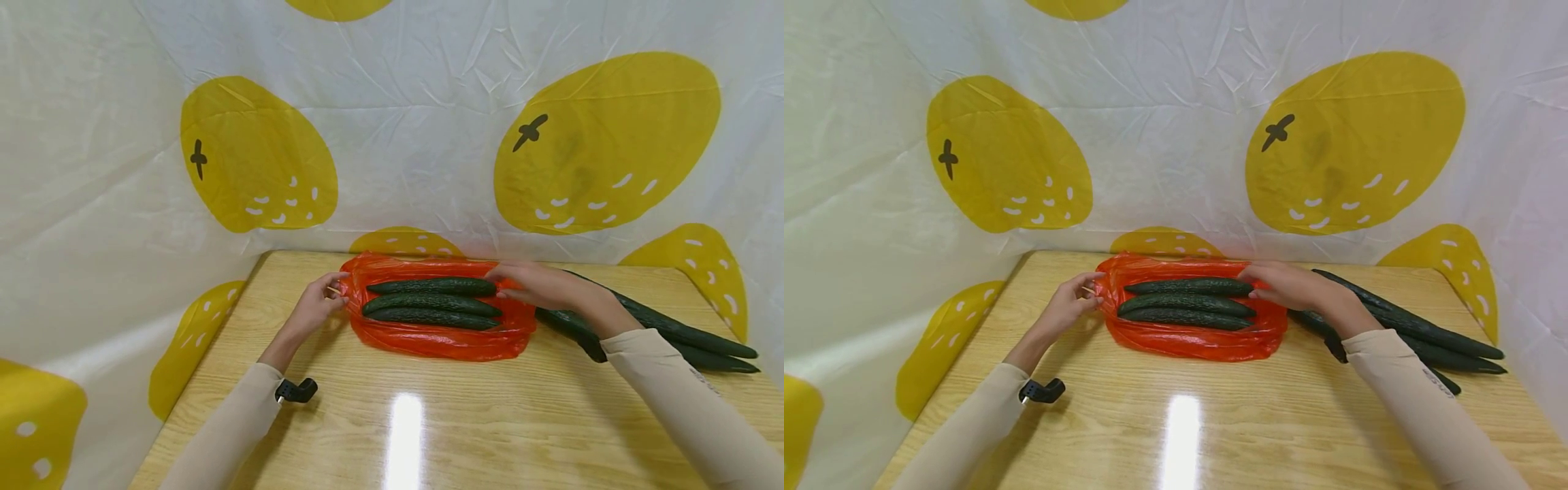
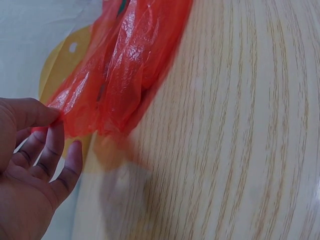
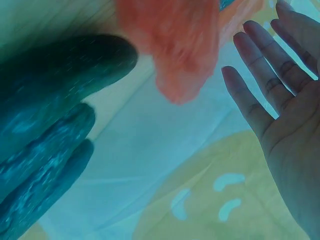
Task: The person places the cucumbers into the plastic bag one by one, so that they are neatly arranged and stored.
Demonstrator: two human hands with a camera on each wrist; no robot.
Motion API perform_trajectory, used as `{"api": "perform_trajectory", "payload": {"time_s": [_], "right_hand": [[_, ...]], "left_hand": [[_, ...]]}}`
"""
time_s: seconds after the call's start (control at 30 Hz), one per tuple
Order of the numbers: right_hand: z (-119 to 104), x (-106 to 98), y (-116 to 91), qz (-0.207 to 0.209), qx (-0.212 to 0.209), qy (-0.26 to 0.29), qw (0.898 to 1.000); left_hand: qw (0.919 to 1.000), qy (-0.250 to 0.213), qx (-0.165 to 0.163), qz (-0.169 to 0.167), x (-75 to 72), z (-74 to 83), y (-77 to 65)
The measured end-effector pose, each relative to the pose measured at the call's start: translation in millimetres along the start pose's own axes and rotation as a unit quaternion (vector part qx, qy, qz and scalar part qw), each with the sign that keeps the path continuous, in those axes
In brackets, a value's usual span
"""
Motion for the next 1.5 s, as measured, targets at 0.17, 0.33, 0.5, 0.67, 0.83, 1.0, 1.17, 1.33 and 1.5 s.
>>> {"api": "perform_trajectory", "payload": {"time_s": [0.17,0.33,0.5,0.67,0.83,1.0,1.17,1.33,1.5], "right_hand": [[6,-3,-18,0.015,0.009,-0.011,1.0],[15,-6,-35,0.047,-0.001,-0.015,0.999],[29,-5,-46,0.083,-0.024,-0.017,0.996],[45,-7,-55,0.076,0.006,0.025,0.997],[60,-10,-66,0.084,0.041,0.05,0.994],[75,-12,-77,0.098,0.061,0.063,0.991],[93,-9,-90,0.102,0.08,0.077,0.989],[111,-7,-104,0.105,0.096,0.056,0.988],[127,-6,-117,0.112,0.112,0.036,0.987]], "left_hand": [[1.0,0.0,0.0,0.002,0.2,1.1,0.1],[1.0,0.0,0.006,0.0,-0.1,0.4,1.0],[0.9999,0.005,0.009,0.001,-1.7,-0.6,1.2],[1.0,0.004,0.007,-0.001,-2.9,-1.1,1.1],[1.0,0.0,0.007,-0.005,-2.6,-1.0,1.5],[1.0,-0.001,0.008,-0.006,-1.7,-0.8,1.6],[1.0,0.002,0.006,-0.003,-0.1,-1.1,1.1],[1.0,0.002,0.008,-0.001,0.7,-2.2,0.9],[0.9999,0.001,0.01,0.0,1.1,-2.0,0.6]]}}
Point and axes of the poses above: each hand's wrist, its own y-axis towards the middle knuckle, its own x-axis out of the palm, z = x × y, the point moved 3 cm from there along y, towards the middle knuckle, and after that the axes turned 9 degrees about x, right-handed, at the moved point
